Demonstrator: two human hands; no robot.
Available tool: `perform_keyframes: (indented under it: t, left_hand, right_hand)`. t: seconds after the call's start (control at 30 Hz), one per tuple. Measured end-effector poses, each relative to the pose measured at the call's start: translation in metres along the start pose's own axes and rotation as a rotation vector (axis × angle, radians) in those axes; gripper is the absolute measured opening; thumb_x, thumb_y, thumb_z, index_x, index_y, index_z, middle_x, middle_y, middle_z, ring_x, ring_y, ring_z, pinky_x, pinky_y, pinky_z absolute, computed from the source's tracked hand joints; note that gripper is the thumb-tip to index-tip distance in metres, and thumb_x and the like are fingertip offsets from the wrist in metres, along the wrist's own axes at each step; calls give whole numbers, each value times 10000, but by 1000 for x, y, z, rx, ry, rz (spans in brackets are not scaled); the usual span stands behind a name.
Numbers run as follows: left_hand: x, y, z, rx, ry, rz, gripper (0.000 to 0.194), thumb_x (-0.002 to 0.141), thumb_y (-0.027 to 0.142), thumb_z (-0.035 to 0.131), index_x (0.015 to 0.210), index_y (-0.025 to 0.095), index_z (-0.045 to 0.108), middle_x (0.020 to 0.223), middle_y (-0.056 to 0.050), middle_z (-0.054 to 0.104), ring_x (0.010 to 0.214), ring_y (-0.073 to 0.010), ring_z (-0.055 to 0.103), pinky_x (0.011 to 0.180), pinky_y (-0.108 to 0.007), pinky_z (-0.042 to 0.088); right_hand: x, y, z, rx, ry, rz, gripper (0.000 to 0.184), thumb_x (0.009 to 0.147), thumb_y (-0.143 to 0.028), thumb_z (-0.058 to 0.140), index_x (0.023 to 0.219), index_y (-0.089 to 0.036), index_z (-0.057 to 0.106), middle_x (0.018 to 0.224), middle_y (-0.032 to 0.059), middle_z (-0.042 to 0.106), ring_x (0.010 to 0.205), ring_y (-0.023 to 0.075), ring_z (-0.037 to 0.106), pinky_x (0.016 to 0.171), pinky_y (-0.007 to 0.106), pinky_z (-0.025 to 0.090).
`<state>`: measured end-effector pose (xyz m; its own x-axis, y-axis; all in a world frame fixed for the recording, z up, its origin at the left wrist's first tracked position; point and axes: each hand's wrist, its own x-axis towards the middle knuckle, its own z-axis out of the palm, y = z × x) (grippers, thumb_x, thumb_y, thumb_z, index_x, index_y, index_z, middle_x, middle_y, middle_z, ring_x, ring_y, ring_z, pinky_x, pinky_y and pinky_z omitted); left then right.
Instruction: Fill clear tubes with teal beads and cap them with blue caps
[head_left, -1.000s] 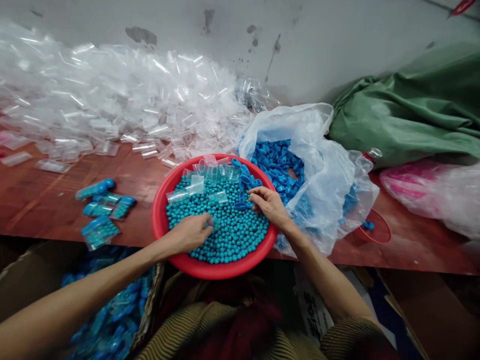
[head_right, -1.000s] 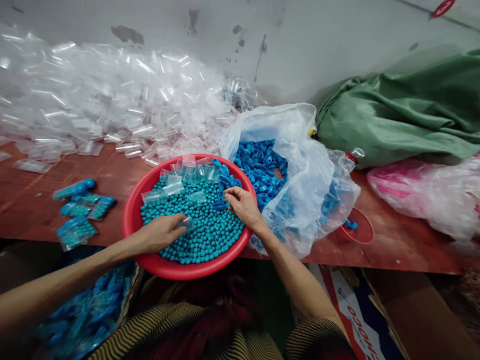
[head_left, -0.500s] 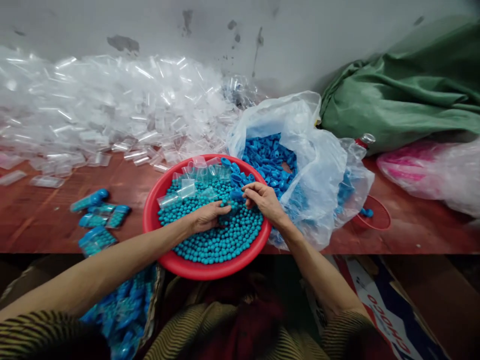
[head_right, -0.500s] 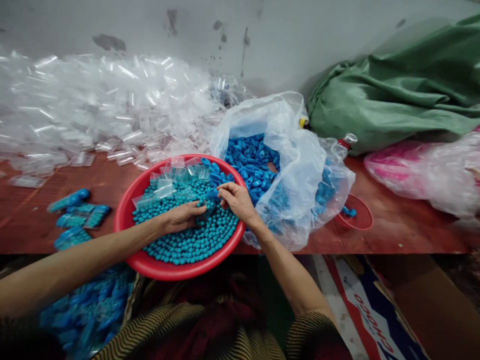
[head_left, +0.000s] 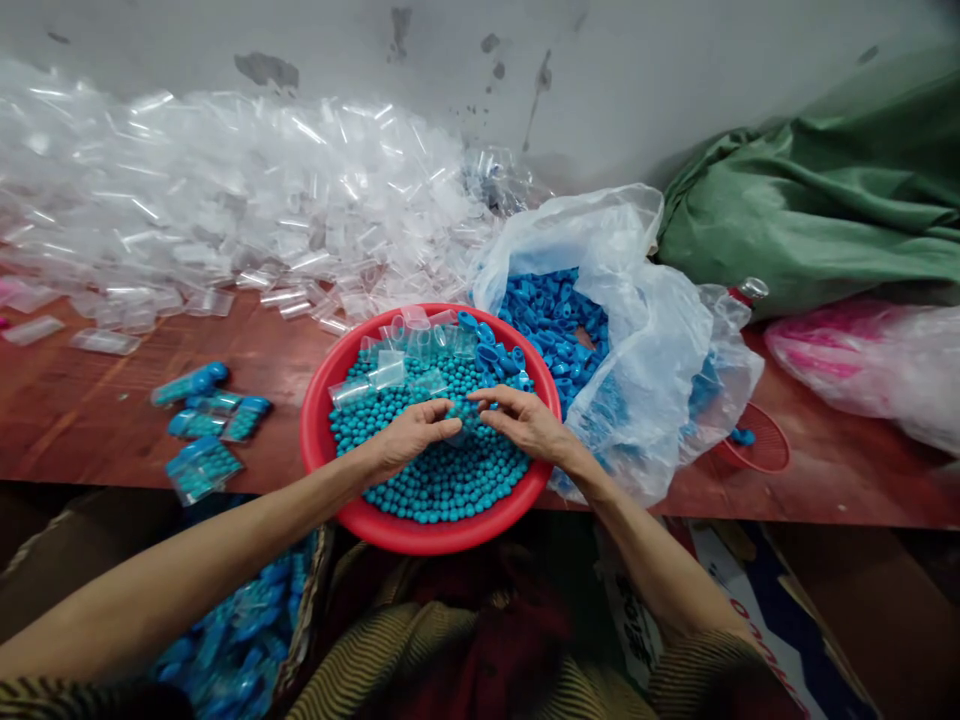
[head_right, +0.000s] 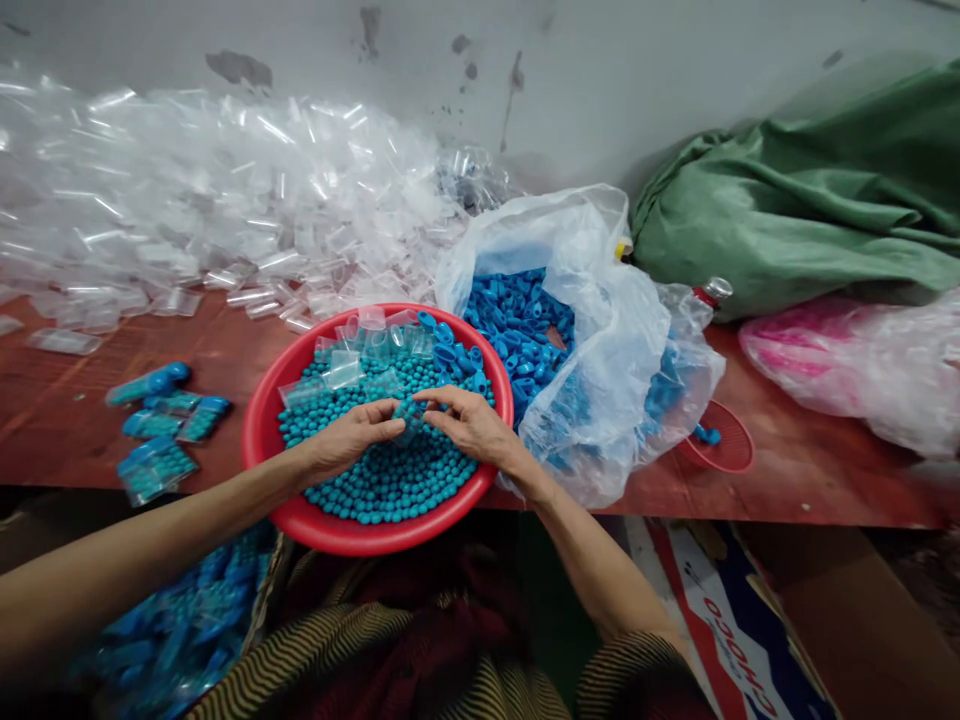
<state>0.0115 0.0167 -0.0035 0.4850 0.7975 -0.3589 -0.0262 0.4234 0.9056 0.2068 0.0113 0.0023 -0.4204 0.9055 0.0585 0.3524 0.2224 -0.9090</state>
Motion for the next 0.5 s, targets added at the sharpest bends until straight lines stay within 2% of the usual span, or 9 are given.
perform_keyframes:
  t: [0.1,0.23,0.3,0.4,0.5]
  left_hand:
    - [-8,5,4,93,18,26,323,651,408,683,824,164,560,737,9,606,698,-121,547,649,-241,402]
    - [-15,5,2,151,48,-92,367,666,444,650,865,179,491,665,10,619,573,-135,587,489,-219,378]
    - [-19,3,0,175,68,-104,357,663,437,651,845,177,488,643,13,617,548,-134,589,460,-211,373]
    - [-23,1,-1,146,48,-87,342,668,443,646,814,173,494,634,13,615,566,-131,598,472,-209,397]
    - [-28,-1,1,84,-4,-120,372,672,479,642,821,177,485,629,8,618,569,-140,617,469,-207,402]
  right_hand:
    - [-1,-3,2,-16,-87,-29,225,840,-271,528,1030,-190,618,883,15,623,788,130,549,735,269,440]
    - [-2,-3,-1,-48,-8,46,140,848,-279,516,825,-170,600,762,-7,593,733,118,536,700,249,428]
    - [-4,-6,-1,-57,-13,55,131,844,-263,518,892,-172,600,791,-5,593,725,112,529,689,245,423]
    - [-7,-12,6,-52,-100,23,254,818,-246,559,1065,-190,576,872,5,595,722,108,520,670,237,419]
    - [-9,-17,15,-62,-124,33,126,838,-243,530,927,-181,595,793,-6,575,701,109,510,654,233,413]
